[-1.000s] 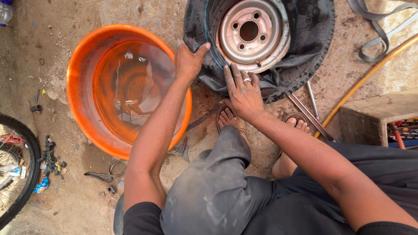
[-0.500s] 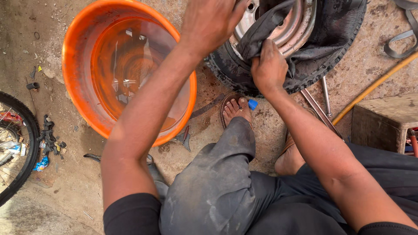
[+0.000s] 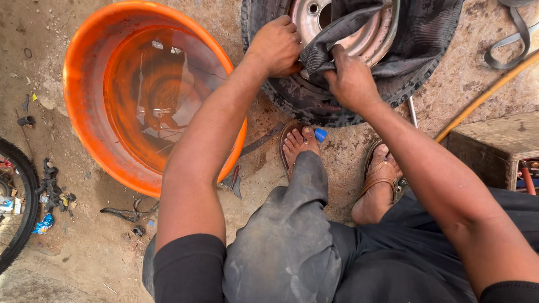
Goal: The person removes a tire from a rim, then places a new inner tube into the tire. They use a tire lever to pry the tire bead over the rim edge and seat the tire onto the rim.
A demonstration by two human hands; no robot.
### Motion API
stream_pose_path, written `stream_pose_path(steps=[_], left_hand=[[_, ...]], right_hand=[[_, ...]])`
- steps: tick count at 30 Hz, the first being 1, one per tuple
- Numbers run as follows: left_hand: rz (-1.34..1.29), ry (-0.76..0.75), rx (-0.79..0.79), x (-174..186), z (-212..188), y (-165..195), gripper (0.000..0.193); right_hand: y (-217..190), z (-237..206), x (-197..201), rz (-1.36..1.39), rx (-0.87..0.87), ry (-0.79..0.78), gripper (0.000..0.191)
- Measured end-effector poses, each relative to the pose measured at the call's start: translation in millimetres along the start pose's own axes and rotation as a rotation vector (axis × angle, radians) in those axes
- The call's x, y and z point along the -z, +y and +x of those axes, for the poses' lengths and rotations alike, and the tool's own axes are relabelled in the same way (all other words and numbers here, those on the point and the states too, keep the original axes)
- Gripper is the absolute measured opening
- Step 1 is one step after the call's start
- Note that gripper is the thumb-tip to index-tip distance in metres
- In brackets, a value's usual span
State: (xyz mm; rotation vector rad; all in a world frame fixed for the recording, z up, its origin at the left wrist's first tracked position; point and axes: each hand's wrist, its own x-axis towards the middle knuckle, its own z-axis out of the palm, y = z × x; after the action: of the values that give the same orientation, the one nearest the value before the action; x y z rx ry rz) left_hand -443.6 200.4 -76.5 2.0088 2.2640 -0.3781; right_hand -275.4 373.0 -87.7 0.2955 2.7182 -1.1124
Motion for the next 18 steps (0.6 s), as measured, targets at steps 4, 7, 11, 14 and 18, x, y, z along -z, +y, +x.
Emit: stream_pose_path(steps=[4, 7, 11, 14, 18], left_hand=[[-0.135, 0.005, -0.002, 10, 8, 29, 0.041], [-0.302, 0.098, 0.038, 20, 1, 74, 0.039], [-0.374, -0.061, 0.102, 28, -9, 129, 0.048], [-0.408, -0.208, 0.148, 22, -14, 150, 0.045], [-0.4, -0.256, 0.179, 8, -17, 156, 0.026]], right_hand=[[15, -17, 27, -0.077, 0.224, 0.017, 0.041], [39, -37, 52, -0.092, 0.154, -0.168, 0.042], [45, -66, 63, -0.144, 0.18, -0.249, 0.049], [19, -102, 60, -0.233, 0.126, -0.229, 0.053], [-23, -154, 51, -0.44, 0.295, 0.093, 0.069]])
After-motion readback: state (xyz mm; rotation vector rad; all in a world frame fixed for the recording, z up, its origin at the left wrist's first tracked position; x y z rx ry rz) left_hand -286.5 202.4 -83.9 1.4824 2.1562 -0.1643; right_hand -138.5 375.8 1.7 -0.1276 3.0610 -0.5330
